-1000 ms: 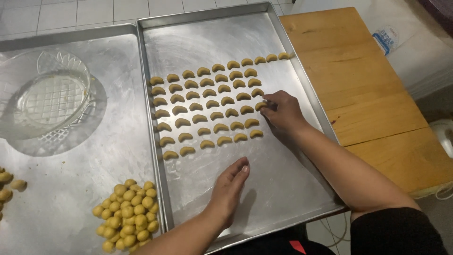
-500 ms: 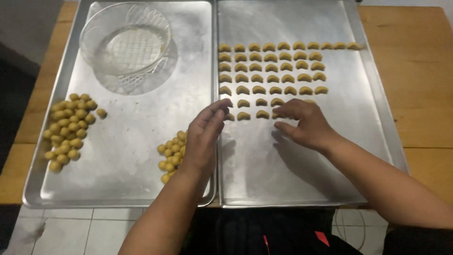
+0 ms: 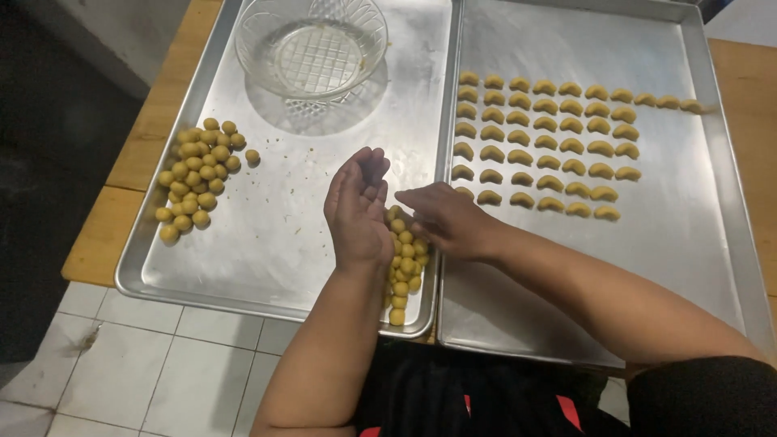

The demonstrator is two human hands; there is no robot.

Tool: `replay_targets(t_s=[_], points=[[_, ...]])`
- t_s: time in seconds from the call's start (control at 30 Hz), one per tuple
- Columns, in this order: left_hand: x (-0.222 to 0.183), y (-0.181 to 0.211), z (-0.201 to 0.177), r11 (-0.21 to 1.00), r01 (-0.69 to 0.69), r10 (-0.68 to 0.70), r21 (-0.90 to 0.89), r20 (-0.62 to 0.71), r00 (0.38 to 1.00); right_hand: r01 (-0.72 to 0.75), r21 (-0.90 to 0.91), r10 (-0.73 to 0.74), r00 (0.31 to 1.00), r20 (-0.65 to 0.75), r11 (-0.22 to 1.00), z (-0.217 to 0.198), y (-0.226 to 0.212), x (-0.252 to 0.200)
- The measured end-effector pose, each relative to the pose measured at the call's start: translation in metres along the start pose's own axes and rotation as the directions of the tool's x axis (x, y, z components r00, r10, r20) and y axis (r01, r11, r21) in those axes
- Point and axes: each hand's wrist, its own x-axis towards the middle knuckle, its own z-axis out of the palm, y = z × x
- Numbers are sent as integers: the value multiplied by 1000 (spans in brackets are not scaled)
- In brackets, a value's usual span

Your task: Manually shaping small dough balls into crescent shapes and arranging them on a baking tray.

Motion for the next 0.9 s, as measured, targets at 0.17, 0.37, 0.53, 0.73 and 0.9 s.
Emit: replay_targets(t_s=[0.17,0.37,0.53,0.73,0.9], points=[[3,-1,-3,997,-42,39,-62,-51,998,89,123,-108,981,161,988,1,-30,13],[3,-7,-3,996,-1,-4,-94,-56,998,-57,-37,59,997,55,998,17,-5,-11],[4,-7,-2,996,36,-38,-77,-25,999,70,37,-72,994,78,997,44,31,23],[9,0,-6,995,58,-62,-77,-49,997,16,39,-19,997,76,999,11,-2,19],[8,-3,-4,995,80,-82,-52,-27,996,-143,146,144,990,6,979,-23,-12,8]])
